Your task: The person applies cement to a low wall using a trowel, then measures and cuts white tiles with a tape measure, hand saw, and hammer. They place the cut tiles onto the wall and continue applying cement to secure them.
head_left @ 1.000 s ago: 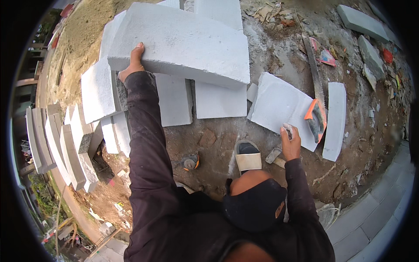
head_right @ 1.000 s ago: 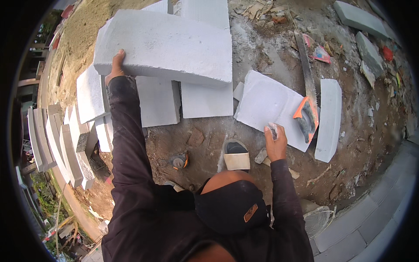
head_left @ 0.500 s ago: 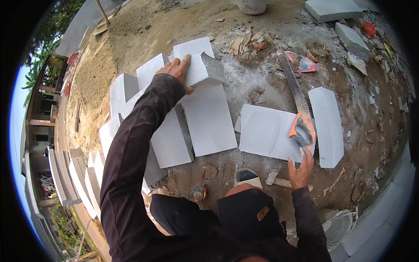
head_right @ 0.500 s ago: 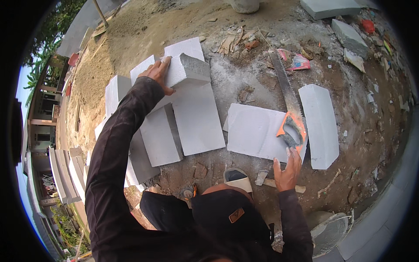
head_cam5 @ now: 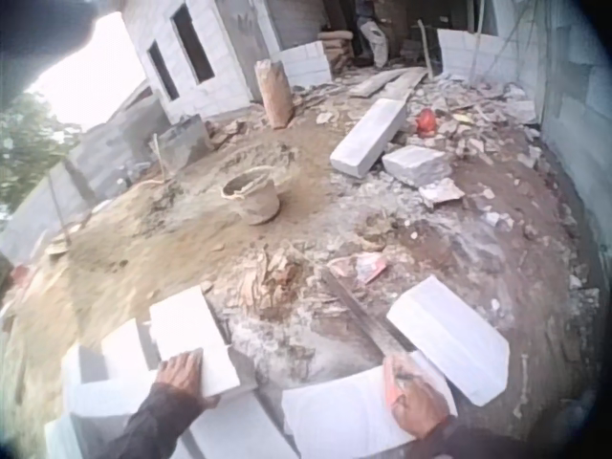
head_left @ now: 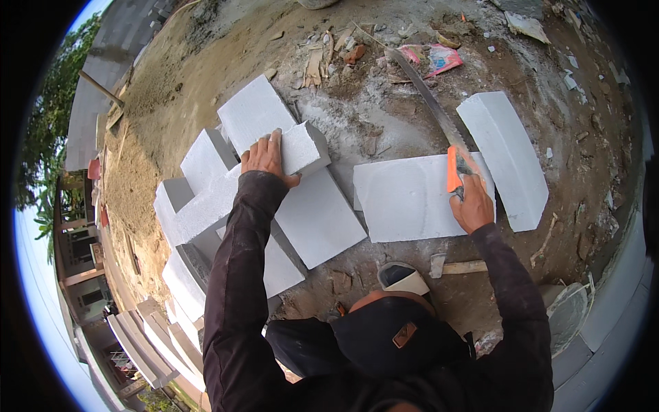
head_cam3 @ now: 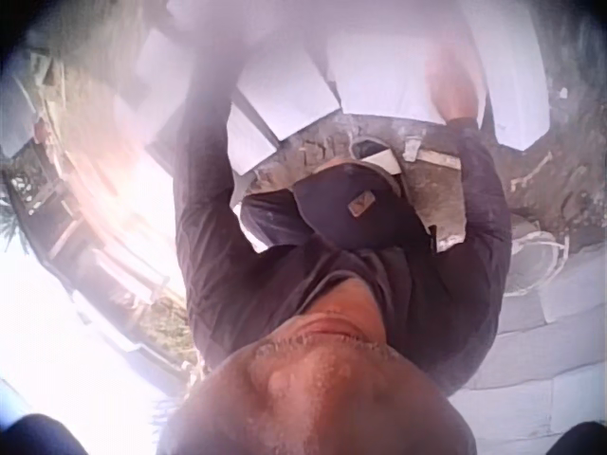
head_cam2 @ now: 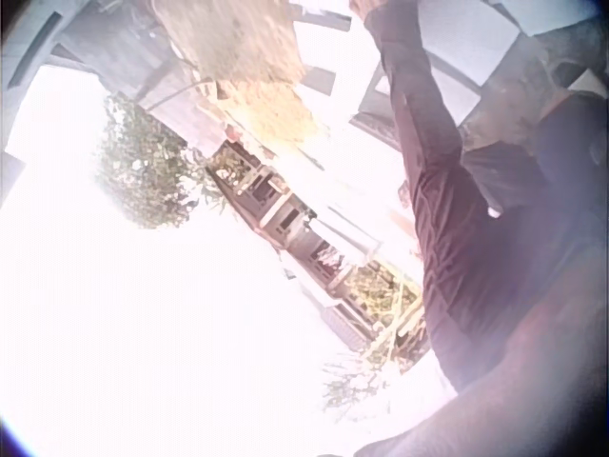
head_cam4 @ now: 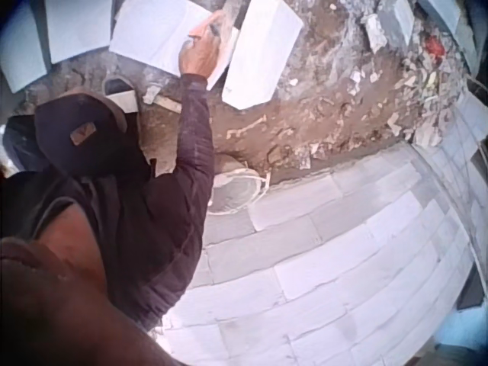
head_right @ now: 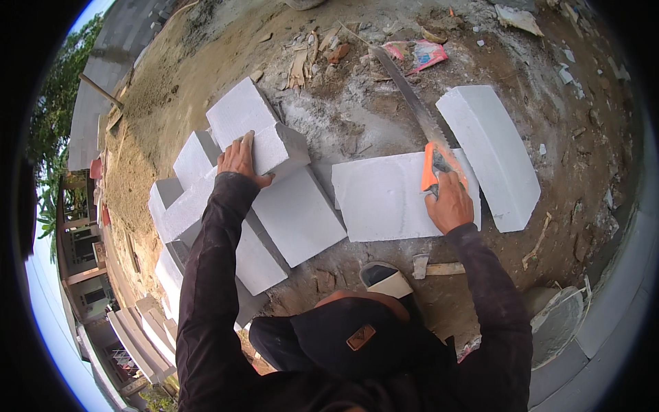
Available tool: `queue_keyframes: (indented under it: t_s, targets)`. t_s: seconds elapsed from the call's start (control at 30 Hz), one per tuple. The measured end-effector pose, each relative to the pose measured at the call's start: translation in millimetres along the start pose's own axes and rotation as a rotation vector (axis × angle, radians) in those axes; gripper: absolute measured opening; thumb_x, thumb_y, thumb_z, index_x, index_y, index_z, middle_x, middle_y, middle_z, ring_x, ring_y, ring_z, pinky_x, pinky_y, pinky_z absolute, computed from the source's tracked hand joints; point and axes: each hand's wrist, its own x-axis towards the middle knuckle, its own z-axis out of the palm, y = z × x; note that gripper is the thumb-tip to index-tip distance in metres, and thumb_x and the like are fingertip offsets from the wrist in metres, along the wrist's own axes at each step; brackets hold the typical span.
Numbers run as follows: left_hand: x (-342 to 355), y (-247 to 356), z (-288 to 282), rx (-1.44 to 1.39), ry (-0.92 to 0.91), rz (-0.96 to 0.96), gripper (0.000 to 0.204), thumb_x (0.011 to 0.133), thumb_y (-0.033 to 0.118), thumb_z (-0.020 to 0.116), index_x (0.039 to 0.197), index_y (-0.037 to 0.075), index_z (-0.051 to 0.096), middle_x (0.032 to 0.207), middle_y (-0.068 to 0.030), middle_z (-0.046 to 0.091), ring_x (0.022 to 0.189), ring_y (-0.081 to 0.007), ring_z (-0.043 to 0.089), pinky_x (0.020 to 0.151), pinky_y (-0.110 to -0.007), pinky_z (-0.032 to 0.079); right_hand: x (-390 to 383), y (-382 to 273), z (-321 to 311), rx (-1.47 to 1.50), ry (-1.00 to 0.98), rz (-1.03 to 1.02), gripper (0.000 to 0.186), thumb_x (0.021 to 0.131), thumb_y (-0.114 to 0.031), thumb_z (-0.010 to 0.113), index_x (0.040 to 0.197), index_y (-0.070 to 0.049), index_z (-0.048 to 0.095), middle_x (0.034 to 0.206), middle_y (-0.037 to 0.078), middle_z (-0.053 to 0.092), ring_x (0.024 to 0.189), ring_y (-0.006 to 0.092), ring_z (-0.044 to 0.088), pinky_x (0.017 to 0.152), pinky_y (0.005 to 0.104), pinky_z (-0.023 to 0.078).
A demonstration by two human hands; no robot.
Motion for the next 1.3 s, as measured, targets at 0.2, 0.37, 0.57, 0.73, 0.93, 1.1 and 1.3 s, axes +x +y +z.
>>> queue_keyframes:
  t_s: [0.2,0.37,0.57,0.73,0.93,1.1,1.3]
  targets:
    - [-4,-12,15,-0.063,0.129,0.001,0.096,0.049,0.037,0.078,0.13,0.01,0.033,0.133,-0.0155,0.036,0.123,-0.0307,0.036,0.103,-0.046,0.024,-46,-55,-44,0.729,0.117,0.04,0.037,0.076,-0.005,0.06,0.111,0.004,0.049,0.099,0.017,0.06,0.089,0.0268,0.061,0.073,0.0354,0.048]
    - [-6,-1,7,0.052,0.105,-0.047,0.096,0.049,0.041,0.077,0.13,0.011,0.034,0.13,-0.0159,0.038,0.122,-0.0304,0.036,0.102,-0.053,0.021,-75,-111,-32,0.884,0.088,-0.144,0.044,0.076,-0.001,0.059,0.119,0.006,0.047,0.103,0.019,0.06,0.094,0.0269,0.061,0.079,0.0336,0.048]
    - [-3,-3,4,-0.024,0.032,-0.1,0.096,0.049,0.041,0.078,0.13,0.011,0.035,0.117,-0.0138,0.047,0.116,-0.0299,0.043,0.101,-0.051,0.023,-91,-120,-22,0.981,0.0,-0.145,0.043,0.076,-0.001,0.059,0.117,0.007,0.048,0.1,0.02,0.06,0.088,0.0282,0.063,0.074,0.0331,0.05]
    - [-3,-5,8,-0.011,0.041,-0.083,0.095,0.048,0.041,0.078,0.128,0.011,0.036,0.113,-0.0131,0.048,0.112,-0.0295,0.045,0.099,-0.048,0.026,-102,-117,-23,0.948,-0.064,-0.114,0.044,0.076,-0.002,0.059,0.118,0.004,0.048,0.095,0.019,0.062,0.081,0.0271,0.064,0.07,0.0333,0.05]
    - [-1,-8,9,0.008,0.071,-0.058,0.093,0.048,0.041,0.078,0.126,0.011,0.039,0.109,-0.0117,0.05,0.107,-0.0287,0.047,0.094,-0.045,0.031,-49,-138,-14,0.919,-0.289,-0.044,0.043,0.078,-0.004,0.057,0.119,0.002,0.048,0.087,0.019,0.061,0.076,0.0263,0.064,0.066,0.0334,0.05]
    - [3,-8,11,-0.001,0.059,-0.049,0.091,0.048,0.04,0.078,0.125,0.011,0.04,0.107,-0.0109,0.05,0.105,-0.0278,0.048,0.092,-0.044,0.032,-71,-122,-7,0.984,-0.117,-0.133,0.043,0.077,-0.005,0.056,0.119,0.002,0.047,0.082,0.018,0.061,0.072,0.0273,0.063,0.064,0.0334,0.049]
    - [6,-3,10,0.015,0.09,-0.037,0.094,0.047,0.039,0.079,0.126,0.009,0.039,0.107,-0.0108,0.05,0.104,-0.0279,0.048,0.093,-0.044,0.031,-19,-142,21,0.945,-0.168,-0.079,0.042,0.076,-0.008,0.055,0.116,0.001,0.048,0.081,0.025,0.059,0.074,0.0371,0.06,0.064,0.039,0.048]
